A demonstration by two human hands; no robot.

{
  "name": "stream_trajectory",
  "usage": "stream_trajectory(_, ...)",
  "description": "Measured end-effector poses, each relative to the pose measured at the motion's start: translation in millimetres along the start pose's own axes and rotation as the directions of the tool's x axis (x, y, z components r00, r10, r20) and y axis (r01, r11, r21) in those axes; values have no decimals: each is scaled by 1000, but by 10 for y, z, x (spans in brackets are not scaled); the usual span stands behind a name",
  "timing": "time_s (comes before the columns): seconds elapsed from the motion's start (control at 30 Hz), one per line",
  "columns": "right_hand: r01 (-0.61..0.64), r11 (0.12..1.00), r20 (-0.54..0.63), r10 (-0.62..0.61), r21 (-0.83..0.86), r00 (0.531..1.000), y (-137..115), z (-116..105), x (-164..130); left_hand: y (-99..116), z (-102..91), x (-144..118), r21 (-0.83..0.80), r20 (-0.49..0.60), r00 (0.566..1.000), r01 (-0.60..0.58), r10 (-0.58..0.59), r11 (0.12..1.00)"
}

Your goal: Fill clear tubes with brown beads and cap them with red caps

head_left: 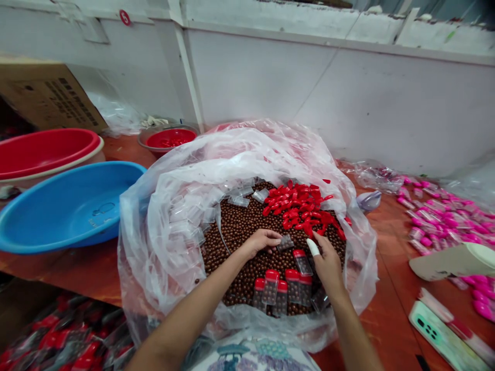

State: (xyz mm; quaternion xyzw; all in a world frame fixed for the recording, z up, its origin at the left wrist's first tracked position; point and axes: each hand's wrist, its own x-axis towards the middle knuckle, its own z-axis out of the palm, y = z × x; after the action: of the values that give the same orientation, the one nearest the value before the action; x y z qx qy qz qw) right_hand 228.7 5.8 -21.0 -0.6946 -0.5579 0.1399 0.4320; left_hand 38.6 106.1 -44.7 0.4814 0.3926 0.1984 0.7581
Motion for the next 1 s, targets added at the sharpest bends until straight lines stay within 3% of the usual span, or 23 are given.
stream_trajectory(0.1, -82, 993, -25, 84, 88, 996, -29, -23, -37, 32, -9, -103, -72, 32, 999, -23, 26, 997)
stream_trajectory(0.23, -158, 971, -22, 164, 179, 986, -61, -43, -77, 89, 8, -310, -290, 118, 989, -48, 85, 956)
stream_trajectory(0.37, -243, 937, 2, 251, 252, 968, -102, -34, -101, 122, 68, -494, -411, 86, 990, -62, 107, 910)
stream_trajectory(0.7, -332, 837, 117, 314, 434, 942, -288, -98, -136, 155, 201, -636, -479, 51, 985, -119, 163, 870)
stream_trajectory(0.9, -431, 707, 220, 374, 561, 901, -331, -124, -172, 97, 244, -673, -484, 72, 988, -87, 139, 871)
stream_trajectory(1.0, -418, 712, 210, 366, 564, 906, -315, -89, -178, 56, 247, -702, -504, 62, 990, -79, 127, 860)
